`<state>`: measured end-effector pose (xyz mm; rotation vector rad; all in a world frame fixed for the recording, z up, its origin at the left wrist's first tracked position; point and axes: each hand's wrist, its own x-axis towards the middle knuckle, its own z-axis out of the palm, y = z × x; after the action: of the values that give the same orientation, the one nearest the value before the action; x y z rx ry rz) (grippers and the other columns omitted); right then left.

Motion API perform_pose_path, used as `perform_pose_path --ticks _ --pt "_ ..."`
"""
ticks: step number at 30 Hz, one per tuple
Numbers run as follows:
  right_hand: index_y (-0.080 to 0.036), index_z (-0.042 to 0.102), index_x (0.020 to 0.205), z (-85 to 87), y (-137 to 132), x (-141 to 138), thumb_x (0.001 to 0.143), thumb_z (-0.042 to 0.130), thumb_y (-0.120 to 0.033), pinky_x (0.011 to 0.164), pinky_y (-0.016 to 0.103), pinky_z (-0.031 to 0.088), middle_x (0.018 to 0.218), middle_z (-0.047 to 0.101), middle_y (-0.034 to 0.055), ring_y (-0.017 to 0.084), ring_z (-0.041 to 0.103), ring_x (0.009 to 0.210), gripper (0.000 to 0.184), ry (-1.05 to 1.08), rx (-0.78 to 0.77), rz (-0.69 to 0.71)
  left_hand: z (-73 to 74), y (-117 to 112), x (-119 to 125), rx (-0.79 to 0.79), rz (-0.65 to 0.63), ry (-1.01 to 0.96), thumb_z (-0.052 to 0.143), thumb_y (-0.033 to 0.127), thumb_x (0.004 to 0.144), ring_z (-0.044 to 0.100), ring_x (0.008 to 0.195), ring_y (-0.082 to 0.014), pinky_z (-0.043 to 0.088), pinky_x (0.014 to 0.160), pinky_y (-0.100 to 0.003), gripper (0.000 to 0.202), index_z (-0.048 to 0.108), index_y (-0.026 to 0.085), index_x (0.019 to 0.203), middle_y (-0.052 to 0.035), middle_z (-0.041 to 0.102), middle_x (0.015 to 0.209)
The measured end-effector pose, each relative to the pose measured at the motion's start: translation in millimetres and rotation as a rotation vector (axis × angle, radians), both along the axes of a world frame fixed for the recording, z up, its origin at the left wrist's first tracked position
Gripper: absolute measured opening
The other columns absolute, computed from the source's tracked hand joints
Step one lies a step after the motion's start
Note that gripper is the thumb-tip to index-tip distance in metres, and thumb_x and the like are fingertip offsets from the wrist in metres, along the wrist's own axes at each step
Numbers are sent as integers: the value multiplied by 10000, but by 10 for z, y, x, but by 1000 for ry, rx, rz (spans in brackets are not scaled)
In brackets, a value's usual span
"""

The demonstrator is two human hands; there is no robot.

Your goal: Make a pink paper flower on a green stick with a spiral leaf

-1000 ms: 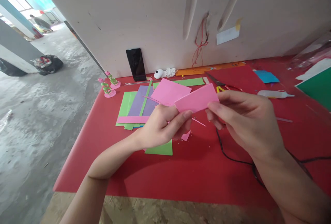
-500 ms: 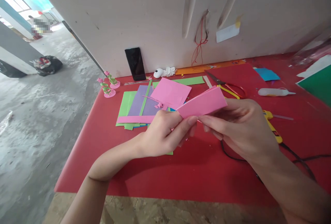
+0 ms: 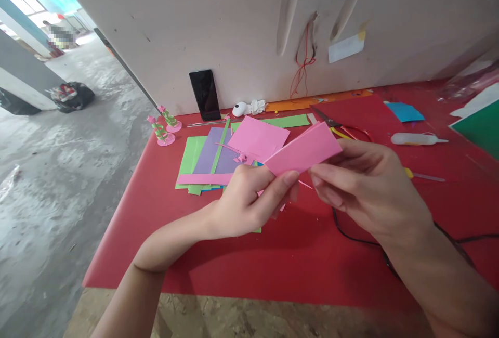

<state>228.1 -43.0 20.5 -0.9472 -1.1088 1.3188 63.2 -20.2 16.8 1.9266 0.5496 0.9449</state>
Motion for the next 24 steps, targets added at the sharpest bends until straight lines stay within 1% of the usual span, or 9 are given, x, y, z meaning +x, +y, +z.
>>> perform_pose_path --ticks 3,5,8,11,15,20,22,24 --pt "-241 719 677 -41 -17 -26 729 728 -183 321 164 318 502 576 -58 29 426 366 79 -3 -2 73 -22 7 11 27 12 -19 393 262 964 456 354 -25 386 402 -115 388 534 143 623 47 486 399" --pt "-237 712 660 -55 -24 -43 711 741 -167 341 168 340 491 571 -59 29 425 371 91 13 -9 56 -31 5 11 53 9 -21 387 259 968 460 359 -26 383 402 -114 389 532 144 626 45 496 403" --pt "-224 680 606 -42 -39 -64 693 734 -152 352 178 350 482 563 -64 21 404 350 125 47 -34 -3 -28 -7 7 95 -1 -3 373 238 972 447 361 -22 363 398 -114 412 486 156 584 50 482 395" --pt "-213 650 562 -13 -50 -85 655 731 -143 341 184 328 448 533 -71 16 374 324 141 77 -75 -28 -15 -20 6 90 -11 15 365 235 974 430 360 -17 342 391 -118 436 446 161 553 57 459 385" --pt "-215 638 526 -2 -19 -96 633 725 -159 310 181 273 467 564 -59 11 346 311 149 123 -109 -15 -12 -20 7 62 0 26 372 244 970 406 360 -10 326 390 -119 458 426 160 523 53 450 388" --pt "-248 676 567 -15 52 -44 629 745 -175 284 181 218 463 563 -67 13 323 301 117 154 -105 -98 -26 -17 5 38 18 27 381 251 961 388 362 -17 322 388 -132 413 452 162 564 57 433 398" --pt "-252 682 578 -16 58 -39 637 750 -189 278 185 208 470 557 -68 17 335 301 110 154 -112 -85 -31 -13 11 5 29 9 385 264 964 413 358 -18 340 389 -124 400 479 158 590 61 437 398" --pt "-243 669 562 -20 44 -61 646 753 -212 284 192 230 478 553 -63 24 354 310 122 146 -120 -35 -38 -3 20 -12 40 -7 382 264 968 433 352 -18 356 393 -114 393 503 155 611 66 444 393"
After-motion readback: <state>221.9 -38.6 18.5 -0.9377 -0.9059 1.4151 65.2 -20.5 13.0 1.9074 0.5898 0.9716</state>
